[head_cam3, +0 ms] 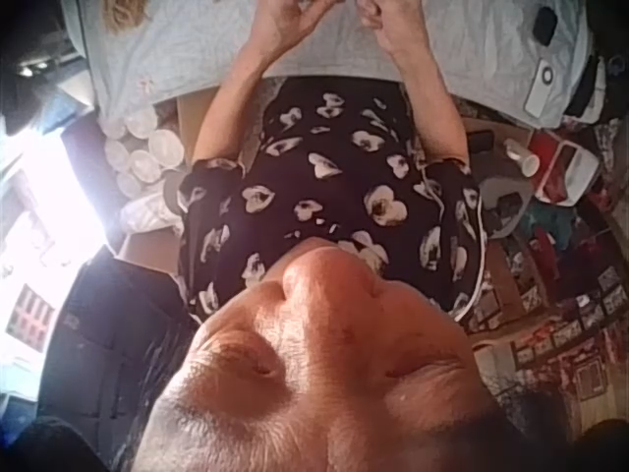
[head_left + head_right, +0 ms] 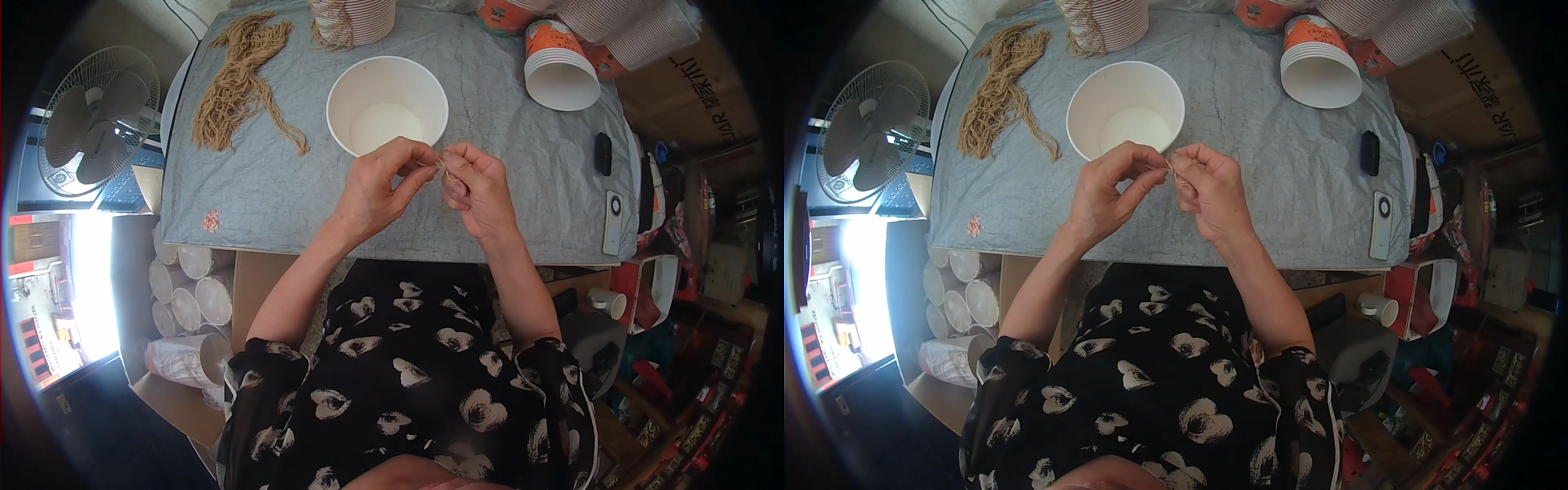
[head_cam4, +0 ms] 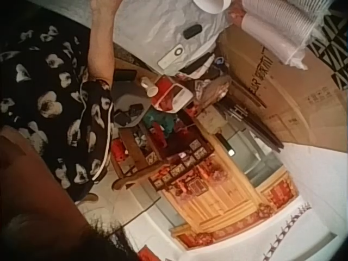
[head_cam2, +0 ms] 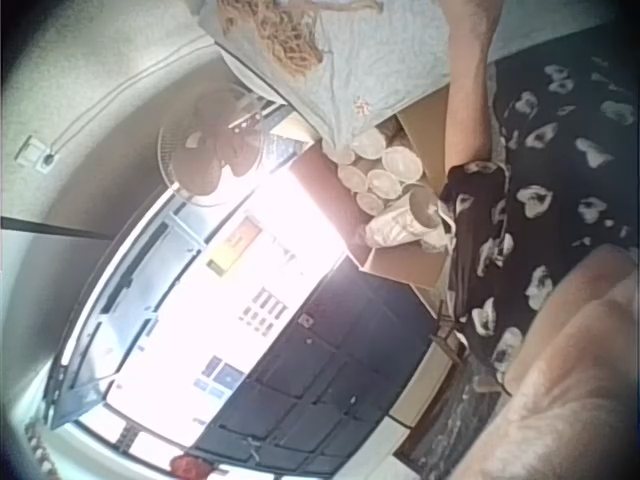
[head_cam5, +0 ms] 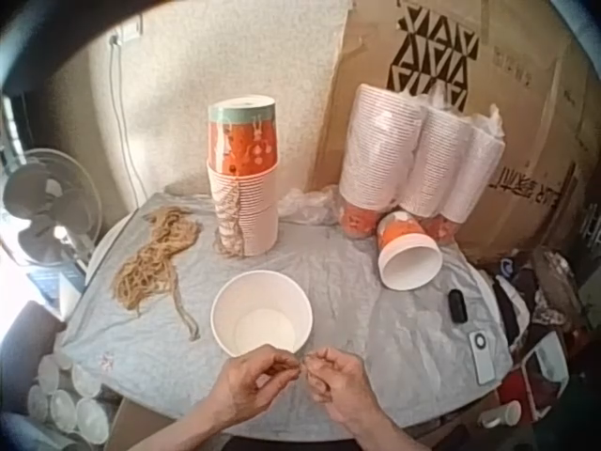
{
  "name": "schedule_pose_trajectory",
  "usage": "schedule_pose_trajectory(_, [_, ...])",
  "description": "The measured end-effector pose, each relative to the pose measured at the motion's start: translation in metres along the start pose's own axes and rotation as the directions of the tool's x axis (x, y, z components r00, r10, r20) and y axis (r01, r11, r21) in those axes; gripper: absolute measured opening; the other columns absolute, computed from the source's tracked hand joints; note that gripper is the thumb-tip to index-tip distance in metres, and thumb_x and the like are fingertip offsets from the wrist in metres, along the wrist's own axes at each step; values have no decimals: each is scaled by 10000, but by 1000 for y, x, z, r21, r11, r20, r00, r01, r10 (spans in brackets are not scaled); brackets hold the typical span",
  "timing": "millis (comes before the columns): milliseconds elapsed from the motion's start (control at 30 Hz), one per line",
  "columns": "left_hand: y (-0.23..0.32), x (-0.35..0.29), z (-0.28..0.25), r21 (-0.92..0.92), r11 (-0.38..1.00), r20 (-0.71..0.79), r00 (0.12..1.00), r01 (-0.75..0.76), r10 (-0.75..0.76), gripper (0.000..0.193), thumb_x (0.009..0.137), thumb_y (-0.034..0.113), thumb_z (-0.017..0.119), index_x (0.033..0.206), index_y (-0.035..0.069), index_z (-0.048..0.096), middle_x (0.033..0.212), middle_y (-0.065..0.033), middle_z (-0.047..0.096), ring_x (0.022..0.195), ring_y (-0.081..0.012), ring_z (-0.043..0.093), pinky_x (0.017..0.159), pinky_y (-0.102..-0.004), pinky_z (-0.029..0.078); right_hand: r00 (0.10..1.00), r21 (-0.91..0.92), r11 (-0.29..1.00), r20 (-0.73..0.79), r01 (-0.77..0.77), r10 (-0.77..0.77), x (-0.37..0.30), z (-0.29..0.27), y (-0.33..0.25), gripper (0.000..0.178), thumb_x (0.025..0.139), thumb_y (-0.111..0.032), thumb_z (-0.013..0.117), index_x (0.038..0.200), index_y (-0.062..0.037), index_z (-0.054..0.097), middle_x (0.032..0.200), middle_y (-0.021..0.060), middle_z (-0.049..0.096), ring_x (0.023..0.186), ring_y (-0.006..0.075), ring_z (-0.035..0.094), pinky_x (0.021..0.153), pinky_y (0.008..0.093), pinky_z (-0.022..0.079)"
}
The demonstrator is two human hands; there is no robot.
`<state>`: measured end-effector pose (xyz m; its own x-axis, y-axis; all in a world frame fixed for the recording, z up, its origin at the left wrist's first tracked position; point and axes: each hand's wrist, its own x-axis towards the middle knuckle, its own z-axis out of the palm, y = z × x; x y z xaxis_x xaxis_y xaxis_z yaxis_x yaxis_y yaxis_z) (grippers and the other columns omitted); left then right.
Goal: Attaching twine handles to paper buckets by threading them through holes.
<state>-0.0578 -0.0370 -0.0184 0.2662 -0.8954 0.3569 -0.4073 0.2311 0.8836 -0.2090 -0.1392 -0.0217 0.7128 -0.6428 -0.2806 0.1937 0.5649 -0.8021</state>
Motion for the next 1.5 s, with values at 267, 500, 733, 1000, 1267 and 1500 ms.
schedule_pose_trajectory(267, [0, -2, -3, 173, 977, -45, 990, -123, 133, 123, 884, 2, 721, 993, 27, 669, 943, -89, 699, 822, -212, 714, 683, -318, 581, 1000, -46, 999, -22, -21, 20, 0, 2, 2, 107, 967, -118, 655, 943, -18, 622, 639, -32, 515, 477, 27, 365, 419, 205, 238])
schedule_pose_trajectory(500, [3, -1, -7, -76, 995, -111, 992, 57, -66, 81, 913, 19, 704, 971, 3, 650, 933, -64, 708, 843, -152, 706, 667, -278, 574, 998, -60, 997, 21, 52, -51, -4, 4, -11, 139, 974, -141, 646, 1040, -18, 651, 675, -33, 531, 525, 15, 390, 455, 191, 256])
schedule_pose_trajectory(733, [3, 4, -19, -512, 732, 123, 881, 450, -456, 195, 972, 95, 679, 1125, -23, 654, 976, -81, 735, 840, -125, 715, 681, -233, 560, 872, -530, 706, 152, 470, -466, -9, 0, -1, 155, 893, -4, 696, 1047, -21, 698, 853, -9, 608, 639, 24, 471, 551, 197, 393])
schedule_pose_trajectory(1000, [0, 4, -14, -473, 731, 128, 859, 492, -495, 207, 953, 121, 712, 1104, -19, 697, 933, -72, 750, 849, -122, 715, 695, -227, 559, 770, -759, 375, 249, 532, -587, -11, 10, 5, 198, 829, 17, 775, 1014, -34, 726, 937, 8, 649, 654, 46, 500, 567, 204, 423])
schedule_pose_trajectory(1267, [0, 1, -8, -531, 714, 106, 872, 456, -478, 180, 945, 69, 707, 1080, -48, 684, 971, -111, 737, 876, -147, 723, 780, -251, 594, 870, -619, 656, 96, 433, -483, -7, 3, 16, 68, 922, -43, 708, 972, 3, 704, 892, 8, 681, 667, 64, 552, 613, 217, 454])
schedule_pose_trajectory(1500, [5, 2, -3, -495, 749, 68, 879, 441, -473, 153, 929, 15, 693, 1054, -73, 680, 936, -119, 739, 868, -152, 730, 768, -253, 602, 989, -201, 968, -3, 147, -150, -4, 0, 12, 136, 947, -129, 701, 981, 3, 693, 868, 52, 706, 633, 50, 523, 560, 201, 390])
